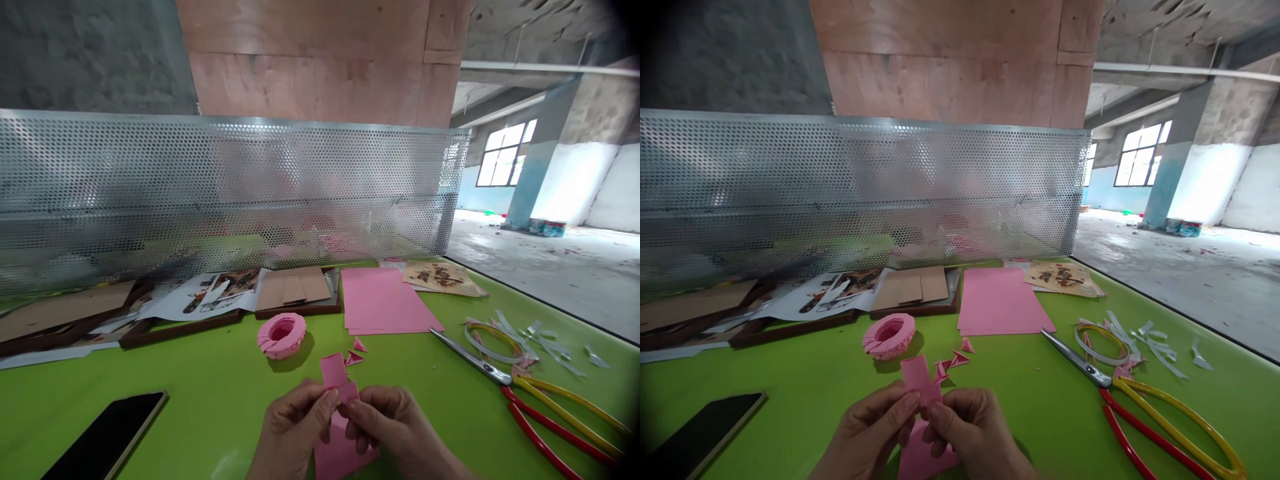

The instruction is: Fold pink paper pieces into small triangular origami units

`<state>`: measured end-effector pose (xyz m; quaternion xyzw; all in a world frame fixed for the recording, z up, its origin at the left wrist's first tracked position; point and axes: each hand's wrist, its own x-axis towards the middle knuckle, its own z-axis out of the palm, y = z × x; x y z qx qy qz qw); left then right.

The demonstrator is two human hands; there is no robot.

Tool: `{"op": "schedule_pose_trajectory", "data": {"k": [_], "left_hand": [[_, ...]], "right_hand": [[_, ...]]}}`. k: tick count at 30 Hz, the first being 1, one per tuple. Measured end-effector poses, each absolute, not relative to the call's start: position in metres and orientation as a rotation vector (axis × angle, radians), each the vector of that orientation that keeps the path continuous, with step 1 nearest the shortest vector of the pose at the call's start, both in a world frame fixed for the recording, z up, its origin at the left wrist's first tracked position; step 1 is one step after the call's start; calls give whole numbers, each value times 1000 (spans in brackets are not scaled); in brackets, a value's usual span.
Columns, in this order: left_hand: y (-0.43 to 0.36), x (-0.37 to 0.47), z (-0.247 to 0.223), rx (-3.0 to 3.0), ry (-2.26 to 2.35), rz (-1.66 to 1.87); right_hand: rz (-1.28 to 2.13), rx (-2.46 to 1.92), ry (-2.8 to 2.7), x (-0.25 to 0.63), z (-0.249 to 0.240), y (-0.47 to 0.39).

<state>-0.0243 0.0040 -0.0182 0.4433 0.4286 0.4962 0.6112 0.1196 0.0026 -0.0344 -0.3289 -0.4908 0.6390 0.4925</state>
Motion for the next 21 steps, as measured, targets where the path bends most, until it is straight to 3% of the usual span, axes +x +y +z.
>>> {"op": "schedule_pose_trajectory", "data": {"k": [9,21], "left_hand": [[-7,-18,4,990,969,1216],[3,-21,-14,932,877,1121]], "right_hand": [[1595,-819,-1091,117,-29,1],[1662,-808,-1170,112,-35,0]]}}
